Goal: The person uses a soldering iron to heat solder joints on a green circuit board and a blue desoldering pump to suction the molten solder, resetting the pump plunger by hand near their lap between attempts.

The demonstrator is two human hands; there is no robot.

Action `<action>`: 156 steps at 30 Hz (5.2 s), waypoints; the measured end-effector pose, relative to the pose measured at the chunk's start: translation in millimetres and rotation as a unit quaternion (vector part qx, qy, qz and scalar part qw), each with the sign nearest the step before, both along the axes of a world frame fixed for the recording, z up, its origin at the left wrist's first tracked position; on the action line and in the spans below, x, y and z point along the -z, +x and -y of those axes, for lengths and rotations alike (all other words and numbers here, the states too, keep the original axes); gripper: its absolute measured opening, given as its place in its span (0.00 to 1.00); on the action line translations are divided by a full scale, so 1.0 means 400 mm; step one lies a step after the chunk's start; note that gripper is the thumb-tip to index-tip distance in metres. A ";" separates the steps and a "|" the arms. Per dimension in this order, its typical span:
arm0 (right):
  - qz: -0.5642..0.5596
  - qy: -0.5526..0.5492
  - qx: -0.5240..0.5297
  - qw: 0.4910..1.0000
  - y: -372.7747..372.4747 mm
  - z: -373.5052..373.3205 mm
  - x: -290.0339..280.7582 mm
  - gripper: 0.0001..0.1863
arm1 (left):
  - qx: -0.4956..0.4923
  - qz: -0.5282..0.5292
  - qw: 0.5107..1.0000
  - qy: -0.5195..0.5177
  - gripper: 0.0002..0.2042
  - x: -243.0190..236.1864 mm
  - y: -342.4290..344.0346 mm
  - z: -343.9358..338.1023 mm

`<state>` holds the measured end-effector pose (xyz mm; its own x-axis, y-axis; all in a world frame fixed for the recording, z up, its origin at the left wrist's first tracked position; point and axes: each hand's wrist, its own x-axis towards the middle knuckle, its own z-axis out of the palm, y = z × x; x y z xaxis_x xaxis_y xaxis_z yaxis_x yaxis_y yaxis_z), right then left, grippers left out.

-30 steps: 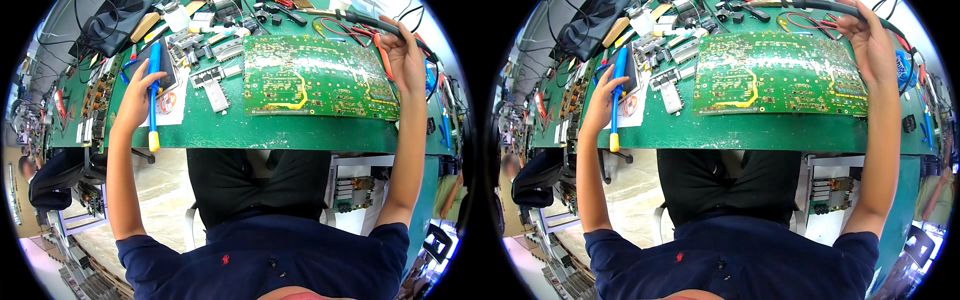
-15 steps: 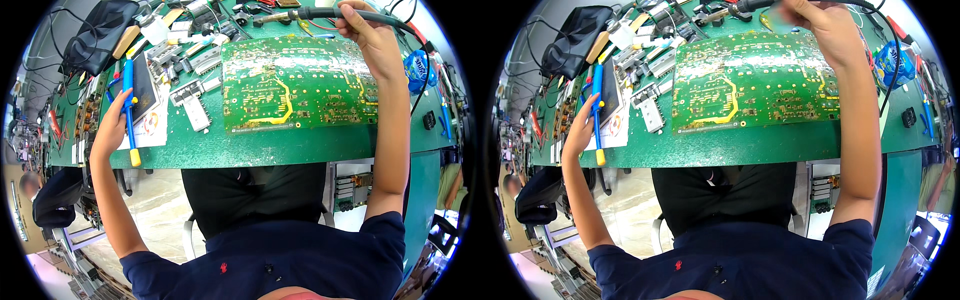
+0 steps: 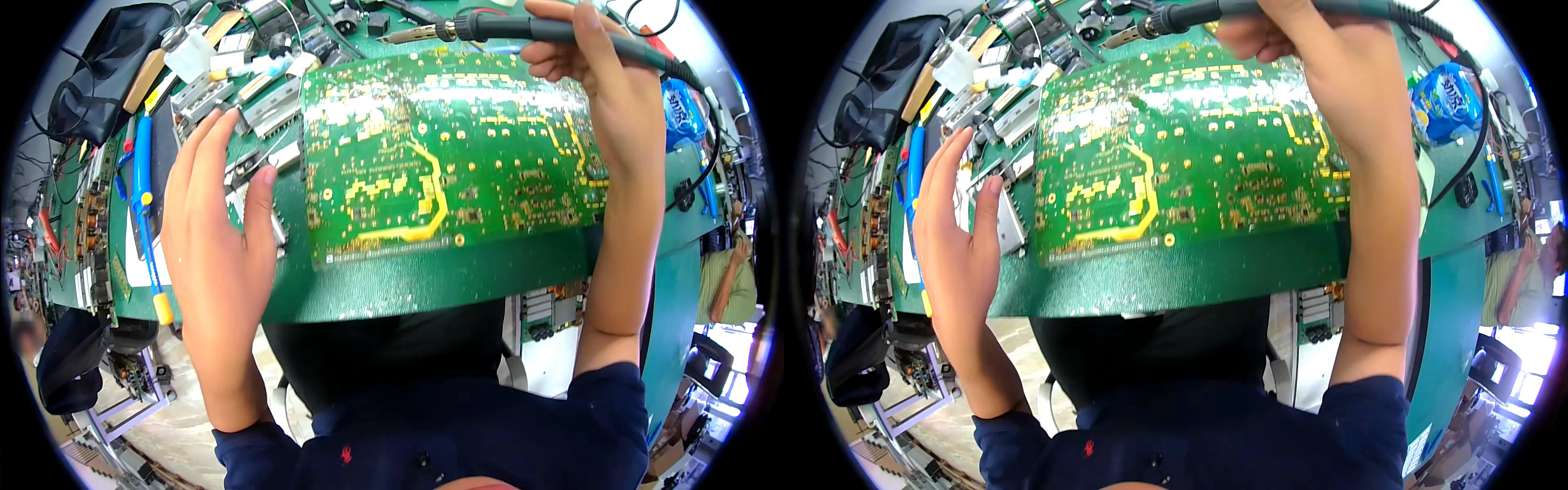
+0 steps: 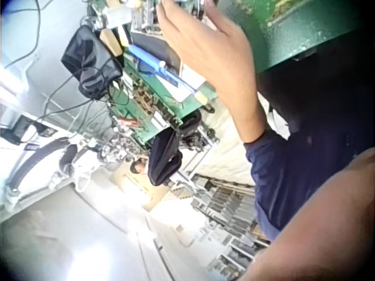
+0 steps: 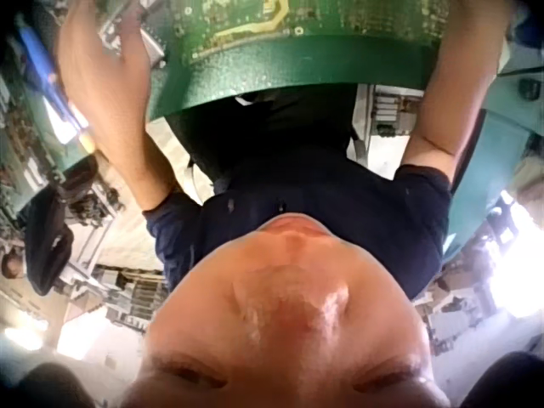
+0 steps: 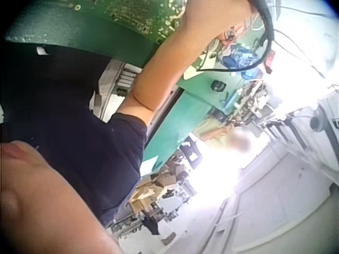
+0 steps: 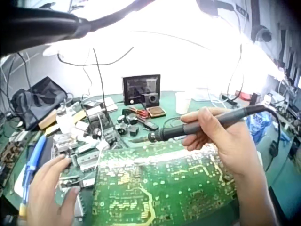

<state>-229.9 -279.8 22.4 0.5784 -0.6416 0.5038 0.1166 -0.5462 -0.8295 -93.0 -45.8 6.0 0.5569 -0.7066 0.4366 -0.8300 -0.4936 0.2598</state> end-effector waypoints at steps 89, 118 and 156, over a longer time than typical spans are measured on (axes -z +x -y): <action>-0.092 0.040 -0.039 0.994 -0.017 0.089 0.030 0.16 | 0.237 -0.083 0.960 -0.125 0.08 0.138 0.142 0.154; -0.058 0.084 0.018 0.995 0.006 0.072 0.043 0.13 | 0.192 -0.192 0.939 -0.211 0.03 0.093 0.103 0.133; -0.053 0.068 -0.018 0.996 0.003 0.077 0.047 0.12 | 0.206 -0.173 0.936 -0.227 0.04 0.134 0.123 0.157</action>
<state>-228.6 -310.5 3.5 0.6470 -0.6782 0.3485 0.0424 -0.4243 -0.9045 -43.8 -108.6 -47.8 0.4421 -0.6779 0.5873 -0.7529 0.0754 0.6538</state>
